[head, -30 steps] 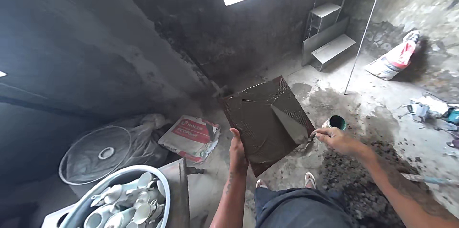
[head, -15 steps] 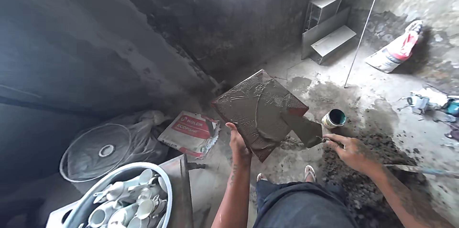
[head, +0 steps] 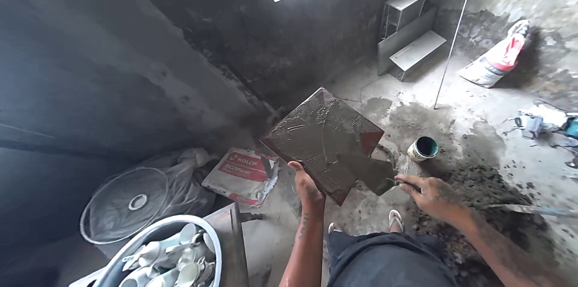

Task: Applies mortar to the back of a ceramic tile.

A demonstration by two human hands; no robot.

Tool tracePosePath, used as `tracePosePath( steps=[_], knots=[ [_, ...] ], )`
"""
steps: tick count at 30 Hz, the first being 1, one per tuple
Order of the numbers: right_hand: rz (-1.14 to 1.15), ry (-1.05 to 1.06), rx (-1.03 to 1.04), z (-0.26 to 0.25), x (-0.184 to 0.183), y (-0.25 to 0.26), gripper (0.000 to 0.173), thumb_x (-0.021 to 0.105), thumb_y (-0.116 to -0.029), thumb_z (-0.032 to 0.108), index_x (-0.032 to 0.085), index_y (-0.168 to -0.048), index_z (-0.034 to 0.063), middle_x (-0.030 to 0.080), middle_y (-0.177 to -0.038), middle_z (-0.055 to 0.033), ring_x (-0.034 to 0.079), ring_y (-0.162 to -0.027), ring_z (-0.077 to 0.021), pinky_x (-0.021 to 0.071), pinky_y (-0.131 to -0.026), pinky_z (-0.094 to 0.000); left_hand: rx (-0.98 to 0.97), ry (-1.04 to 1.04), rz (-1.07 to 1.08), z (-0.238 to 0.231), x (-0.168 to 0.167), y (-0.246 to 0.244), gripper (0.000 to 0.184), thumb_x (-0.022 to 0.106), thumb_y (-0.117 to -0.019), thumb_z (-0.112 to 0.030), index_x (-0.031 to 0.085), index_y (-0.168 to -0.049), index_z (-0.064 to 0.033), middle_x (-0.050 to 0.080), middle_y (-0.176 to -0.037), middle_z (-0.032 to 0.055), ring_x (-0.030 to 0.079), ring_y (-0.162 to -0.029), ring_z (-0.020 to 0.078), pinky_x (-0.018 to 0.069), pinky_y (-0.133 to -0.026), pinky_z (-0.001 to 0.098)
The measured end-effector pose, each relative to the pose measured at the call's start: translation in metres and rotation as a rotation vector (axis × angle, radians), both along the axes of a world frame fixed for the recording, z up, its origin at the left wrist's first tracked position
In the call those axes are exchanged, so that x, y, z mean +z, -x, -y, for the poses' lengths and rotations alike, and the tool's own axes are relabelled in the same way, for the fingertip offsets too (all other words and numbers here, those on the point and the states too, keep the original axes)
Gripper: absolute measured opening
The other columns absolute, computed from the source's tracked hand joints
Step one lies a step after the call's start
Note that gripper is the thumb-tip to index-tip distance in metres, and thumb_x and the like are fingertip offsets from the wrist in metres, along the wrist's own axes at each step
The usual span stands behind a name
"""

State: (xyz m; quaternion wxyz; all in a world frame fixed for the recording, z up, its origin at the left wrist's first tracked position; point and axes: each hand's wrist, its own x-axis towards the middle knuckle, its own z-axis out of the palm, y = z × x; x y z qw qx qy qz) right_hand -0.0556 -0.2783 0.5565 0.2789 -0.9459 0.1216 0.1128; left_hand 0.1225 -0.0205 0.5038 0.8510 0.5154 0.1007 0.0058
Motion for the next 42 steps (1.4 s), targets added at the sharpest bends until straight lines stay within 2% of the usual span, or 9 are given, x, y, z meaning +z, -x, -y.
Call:
tracePosePath(
  steps=[8,12,16,19,23,28,30,37,42],
  knots=[
    [-0.078,0.005,-0.166,0.058,-0.011,-0.029,0.040,0.043,-0.1087,0.045,0.066,-0.138,0.0294,0.071,-0.129,-0.0056,0.066,-0.122,-0.0262,0.0480,-0.106,-0.0580,-0.021,-0.011,0.040,-0.006,0.004,0.008,0.063,0.017,-0.1108,-0.051,0.051,-0.140,-0.0069,0.070,-0.119,0.0076,0.069,-0.109,0.0131,0.0601,-0.095,0.0395],
    [-0.106,-0.160,-0.264,0.046,-0.018,-0.027,0.040,0.045,-0.1097,0.038,0.065,-0.139,0.0194,0.068,-0.134,-0.0099,0.063,-0.127,-0.0255,0.0457,-0.111,-0.0539,-0.001,-0.023,0.024,-0.007,0.000,0.011,0.062,0.017,-0.1112,-0.051,0.050,-0.140,-0.0078,0.070,-0.119,0.0068,0.069,-0.109,0.0126,0.0600,-0.094,0.0389],
    [-0.173,-0.384,-0.245,0.002,-0.015,-0.010,0.038,0.049,-0.1094,0.033,0.065,-0.137,0.0136,0.069,-0.130,-0.0123,0.067,-0.117,-0.0249,0.0505,-0.105,-0.0507,0.022,-0.021,0.015,-0.007,-0.008,0.011,0.063,0.017,-0.1111,-0.051,0.052,-0.138,-0.0062,0.070,-0.118,0.0081,0.070,-0.108,0.0139,0.0602,-0.094,0.0400],
    [-0.250,-0.460,-0.119,-0.018,-0.007,0.003,0.038,0.050,-0.1089,0.036,0.066,-0.138,0.0167,0.070,-0.128,-0.0085,0.067,-0.116,-0.0205,0.0510,-0.105,-0.0478,0.027,0.018,0.021,-0.007,-0.010,0.008,0.060,0.018,-0.1113,-0.050,0.051,-0.138,-0.0077,0.070,-0.117,0.0065,0.070,-0.108,0.0129,0.0604,-0.093,0.0391],
    [-0.125,-0.304,0.008,-0.040,0.007,0.010,0.040,0.048,-0.1083,0.042,0.064,-0.141,0.0269,0.073,-0.125,-0.0021,0.070,-0.112,-0.0172,0.0538,-0.101,-0.0471,0.051,-0.070,-0.012,-0.006,-0.009,0.009,0.063,0.017,-0.1109,-0.052,0.053,-0.136,-0.0064,0.070,-0.115,0.0064,0.069,-0.105,0.0108,0.0604,-0.091,0.0377],
    [0.047,-0.016,0.059,-0.061,0.008,-0.002,0.040,0.046,-0.1074,0.044,0.064,-0.142,0.0350,0.078,-0.107,-0.0050,0.074,-0.095,-0.0270,0.0579,-0.084,-0.0547,0.099,-0.166,-0.009,0.003,-0.004,0.013,0.066,0.023,-0.1100,-0.054,0.063,-0.119,-0.0023,0.073,-0.101,0.0073,0.073,-0.095,0.0133,0.0621,-0.086,0.0379],
    [0.059,0.023,0.019,-0.053,0.005,-0.015,0.040,0.045,-0.1075,0.043,0.064,-0.142,0.0336,0.077,-0.104,-0.0066,0.074,-0.094,-0.0288,0.0578,-0.083,-0.0562,0.100,-0.160,0.002,0.004,0.000,0.015,0.064,0.025,-0.1098,-0.054,0.063,-0.119,-0.0031,0.073,-0.100,0.0067,0.073,-0.094,0.0129,0.0628,-0.085,0.0372],
    [-0.092,-0.001,-0.222,0.009,-0.013,-0.042,0.041,0.044,-0.1089,0.043,0.063,-0.143,0.0288,0.071,-0.130,-0.0065,0.066,-0.122,-0.0270,0.0492,-0.105,-0.0559,0.060,-0.099,0.008,-0.004,0.002,0.023,0.063,0.024,-0.1096,-0.054,0.061,-0.122,-0.0045,0.074,-0.101,0.0071,0.074,-0.095,0.0140,0.0636,-0.084,0.0391],
    [-0.118,-0.331,-0.297,-0.001,-0.023,-0.026,0.038,0.049,-0.1096,0.034,0.065,-0.138,0.0153,0.069,-0.130,-0.0129,0.066,-0.120,-0.0266,0.0490,-0.106,-0.0517,0.077,-0.056,-0.023,-0.007,-0.002,0.023,0.063,0.022,-0.1098,-0.054,0.059,-0.129,-0.0063,0.072,-0.108,0.0070,0.072,-0.100,0.0135,0.0623,-0.087,0.0390]
  ],
)
